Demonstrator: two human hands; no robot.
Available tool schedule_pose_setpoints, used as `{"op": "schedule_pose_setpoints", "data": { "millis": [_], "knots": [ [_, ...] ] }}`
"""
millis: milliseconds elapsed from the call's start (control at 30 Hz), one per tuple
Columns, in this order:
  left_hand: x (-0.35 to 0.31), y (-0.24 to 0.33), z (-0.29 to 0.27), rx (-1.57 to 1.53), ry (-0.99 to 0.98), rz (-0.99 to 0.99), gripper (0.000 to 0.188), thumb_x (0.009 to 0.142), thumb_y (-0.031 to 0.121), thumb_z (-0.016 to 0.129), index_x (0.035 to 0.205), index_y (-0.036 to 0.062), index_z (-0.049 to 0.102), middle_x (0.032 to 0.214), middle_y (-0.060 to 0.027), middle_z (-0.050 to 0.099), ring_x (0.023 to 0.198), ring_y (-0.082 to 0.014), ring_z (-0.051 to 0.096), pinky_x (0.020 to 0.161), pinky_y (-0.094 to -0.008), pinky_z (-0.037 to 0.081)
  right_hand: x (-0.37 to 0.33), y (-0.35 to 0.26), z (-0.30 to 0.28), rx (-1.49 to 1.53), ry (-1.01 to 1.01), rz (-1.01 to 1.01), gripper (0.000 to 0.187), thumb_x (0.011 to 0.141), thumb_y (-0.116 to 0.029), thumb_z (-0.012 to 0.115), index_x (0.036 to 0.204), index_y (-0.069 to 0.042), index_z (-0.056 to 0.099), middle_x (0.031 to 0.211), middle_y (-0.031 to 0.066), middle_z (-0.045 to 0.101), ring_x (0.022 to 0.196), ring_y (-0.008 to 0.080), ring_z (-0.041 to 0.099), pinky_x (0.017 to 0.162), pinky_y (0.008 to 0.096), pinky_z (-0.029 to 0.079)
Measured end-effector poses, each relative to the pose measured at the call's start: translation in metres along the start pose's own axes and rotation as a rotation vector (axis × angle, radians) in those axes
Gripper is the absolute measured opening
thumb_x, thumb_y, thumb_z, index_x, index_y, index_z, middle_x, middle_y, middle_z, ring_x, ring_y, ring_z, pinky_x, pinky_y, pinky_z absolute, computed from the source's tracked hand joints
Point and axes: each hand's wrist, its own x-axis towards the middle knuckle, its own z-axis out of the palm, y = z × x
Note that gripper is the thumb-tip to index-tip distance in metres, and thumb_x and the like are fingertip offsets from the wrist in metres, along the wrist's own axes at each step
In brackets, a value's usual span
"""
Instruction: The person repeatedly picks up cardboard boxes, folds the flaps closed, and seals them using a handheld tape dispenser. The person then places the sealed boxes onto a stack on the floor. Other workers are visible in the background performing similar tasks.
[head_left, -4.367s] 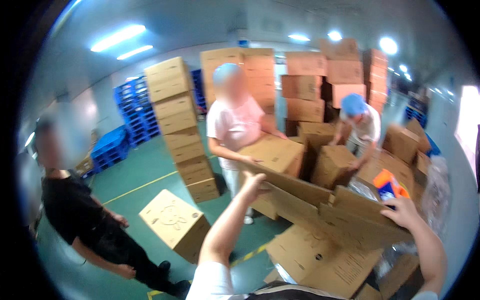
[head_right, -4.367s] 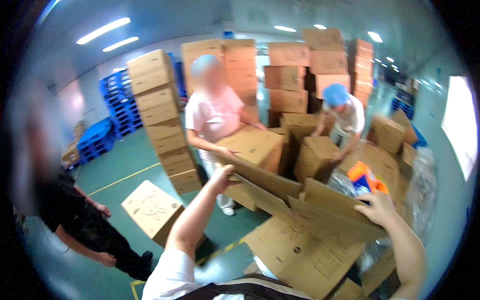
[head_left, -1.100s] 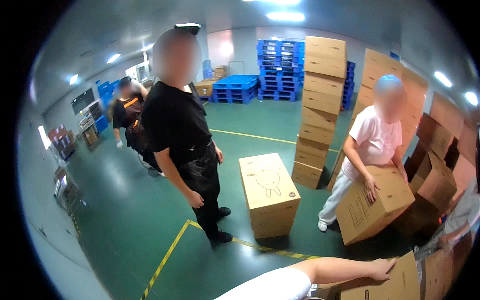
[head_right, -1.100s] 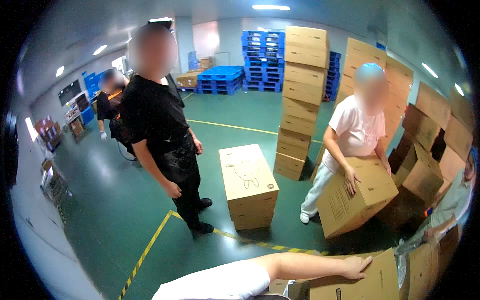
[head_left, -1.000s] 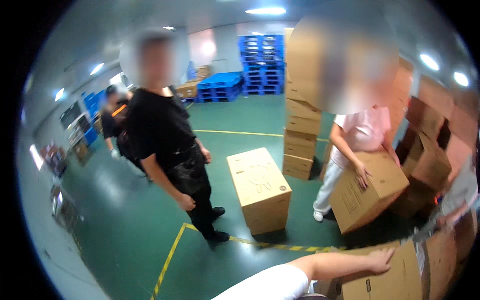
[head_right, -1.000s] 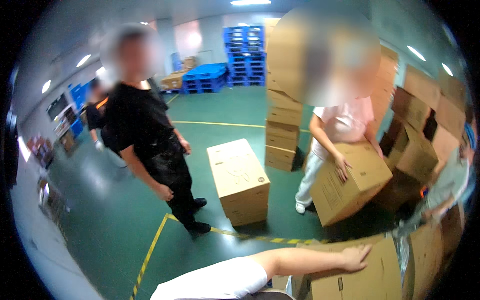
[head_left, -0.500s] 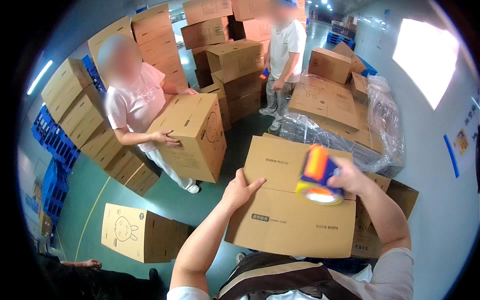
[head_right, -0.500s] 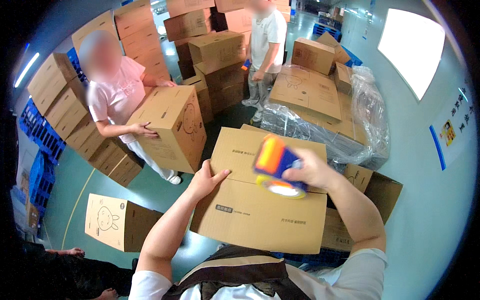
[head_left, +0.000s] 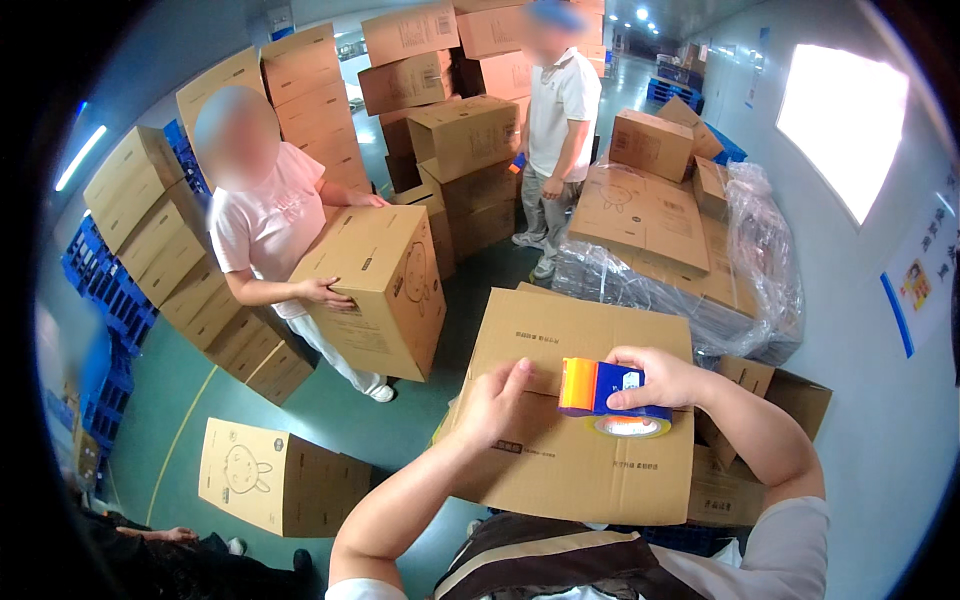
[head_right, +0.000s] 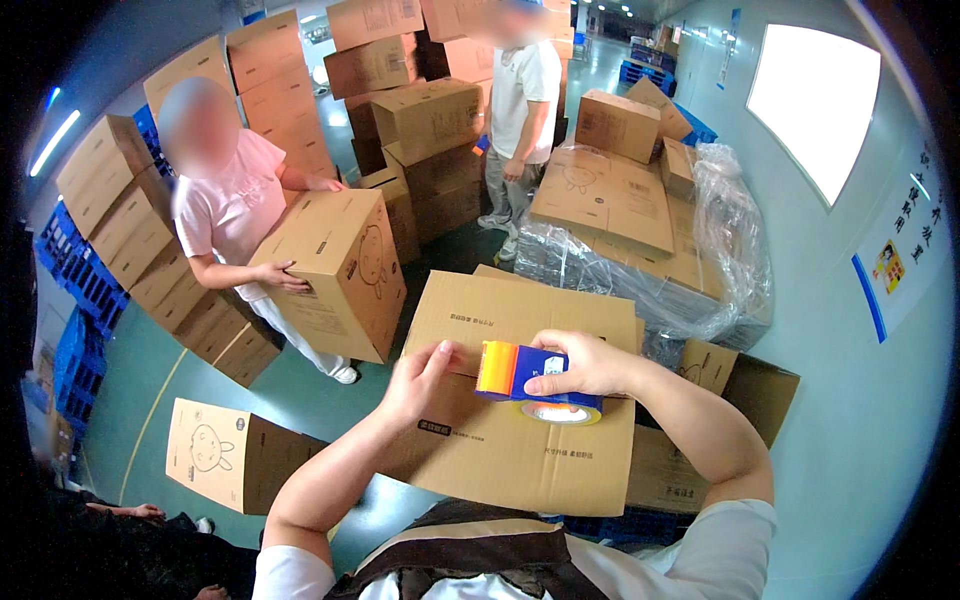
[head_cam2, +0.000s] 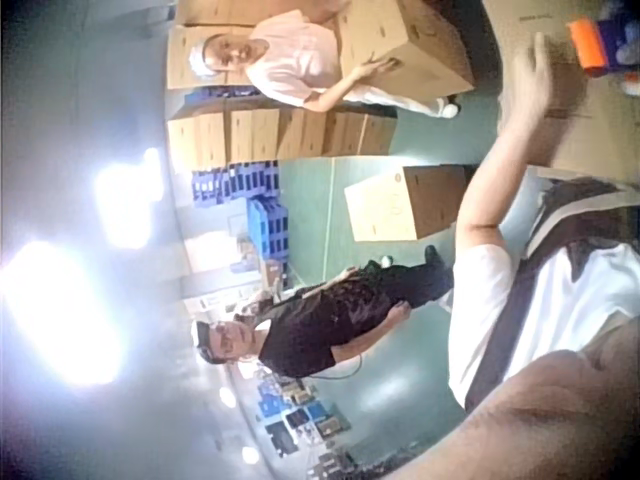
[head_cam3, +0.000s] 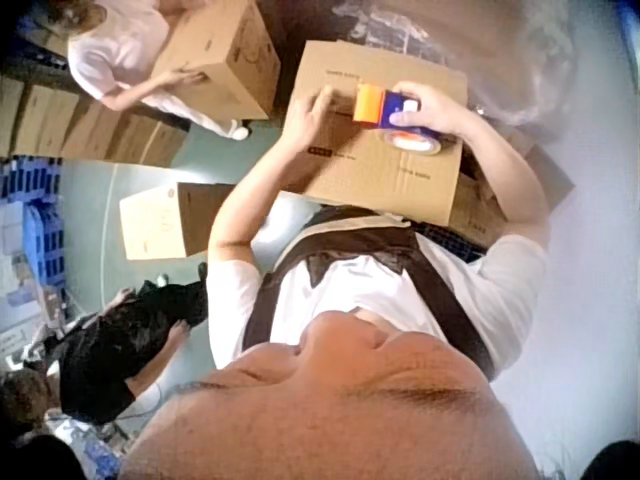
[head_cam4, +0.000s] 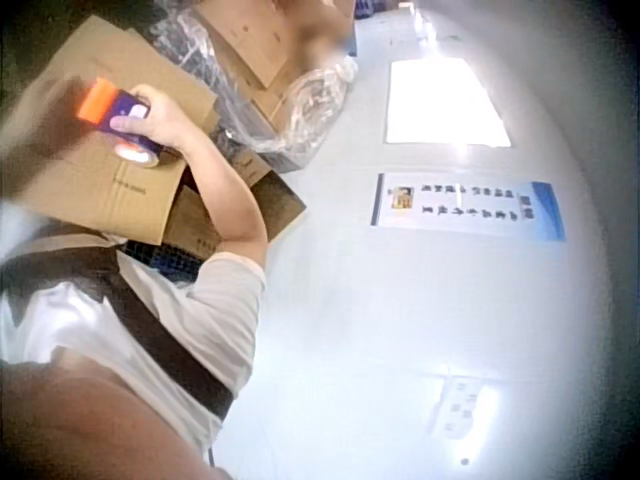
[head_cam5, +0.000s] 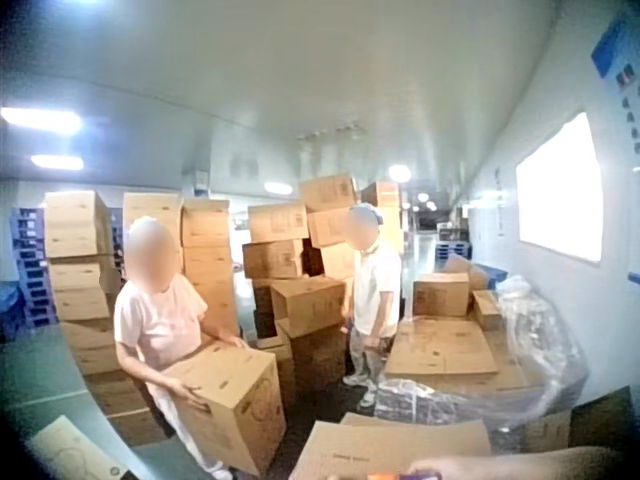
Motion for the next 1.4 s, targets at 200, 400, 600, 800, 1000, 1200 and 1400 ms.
{"op": "schedule_pose_setpoints", "data": {
  "millis": [200, 400, 600, 800, 1000, 1200, 1400],
  "knots": [
    [-0.013, 0.044, 0.018, -0.516, -0.211, -0.369, 0.033, 0.091, 0.029, 0.047, 0.108, 0.0022, 0.056, 0.097, -0.0078, 0.061, 0.091, -0.0152, 0.058, 0.082, -0.029, 0.047, -0.002, -0.004, 0.001, -0.056, 0.019, 0.016, 0.046, 0.072, -0.027, 0.072, 0.106, -0.003, 0.051, 0.095, 0.0047, 0.057, 0.088, 0.0114, 0.053, 0.077, 0.0264, 0.043],
    [-0.009, 0.026, 0.013, -0.742, -0.238, -0.503, 0.024, 0.088, 0.025, 0.052, 0.101, 0.0052, 0.059, 0.093, -0.0044, 0.062, 0.09, -0.0141, 0.058, 0.077, -0.0274, 0.049, -0.002, -0.016, 0.004, -0.16, 0.004, -0.012, 0.048, 0.072, -0.029, 0.07, 0.109, -0.004, 0.053, 0.098, 0.006, 0.057, 0.091, 0.0144, 0.053, 0.081, 0.0278, 0.042],
    [-0.005, 0.025, 0.016, -0.549, -0.076, -0.456, 0.015, 0.085, 0.017, 0.056, 0.092, 0.0046, 0.06, 0.081, -0.0055, 0.063, 0.07, -0.0138, 0.061, 0.065, -0.0264, 0.053, 0.001, -0.015, -0.003, -0.222, -0.066, -0.07, 0.053, 0.075, -0.037, 0.066, 0.113, -0.001, 0.052, 0.097, 0.0104, 0.059, 0.089, 0.0179, 0.056, 0.078, 0.0296, 0.044],
    [-0.002, 0.011, -0.084, -0.414, 0.298, -0.37, 0.012, 0.084, 0.011, 0.056, 0.085, -0.0008, 0.059, 0.077, -0.0085, 0.062, 0.071, -0.0162, 0.061, 0.064, -0.0271, 0.052, 0.007, -0.037, -0.005, -0.344, -0.074, 0.137, 0.048, 0.075, -0.043, 0.065, 0.101, -0.003, 0.061, 0.09, 0.0109, 0.064, 0.081, 0.0176, 0.06, 0.074, 0.0296, 0.046],
    [-0.005, 0.011, -0.155, -0.297, 0.263, -0.433, 0.019, 0.084, 0.018, 0.058, 0.089, 0.0002, 0.055, 0.08, -0.0076, 0.06, 0.074, -0.0164, 0.061, 0.068, -0.0277, 0.051, 0.02, -0.043, -0.001, -0.466, -0.053, 0.273, 0.053, 0.07, -0.049, 0.066, 0.095, -0.002, 0.063, 0.086, 0.0115, 0.065, 0.078, 0.0196, 0.061, 0.072, 0.0299, 0.047],
    [0.02, 0.001, -0.134, -0.355, 0.257, -0.184, 0.018, 0.082, 0.023, 0.062, 0.078, 0.0088, 0.051, 0.07, 0.0014, 0.053, 0.064, -0.0092, 0.053, 0.07, -0.0307, 0.05, 0.023, -0.036, -0.005, -0.431, -0.064, 0.284, 0.055, 0.069, -0.048, 0.068, 0.099, -0.003, 0.063, 0.088, 0.0108, 0.065, 0.081, 0.0187, 0.061, 0.073, 0.0295, 0.046],
    [0.034, -0.009, -0.081, -0.825, 0.038, -0.151, 0.016, 0.087, 0.032, 0.051, 0.082, 0.0163, 0.05, 0.069, 0.0074, 0.052, 0.066, -0.0085, 0.05, 0.073, -0.0318, 0.04, 0.002, -0.032, -0.002, -0.288, 0.04, 0.202, 0.049, 0.071, -0.038, 0.071, 0.103, -0.002, 0.061, 0.09, 0.0102, 0.065, 0.082, 0.0166, 0.059, 0.076, 0.0279, 0.045]
  ]
}}
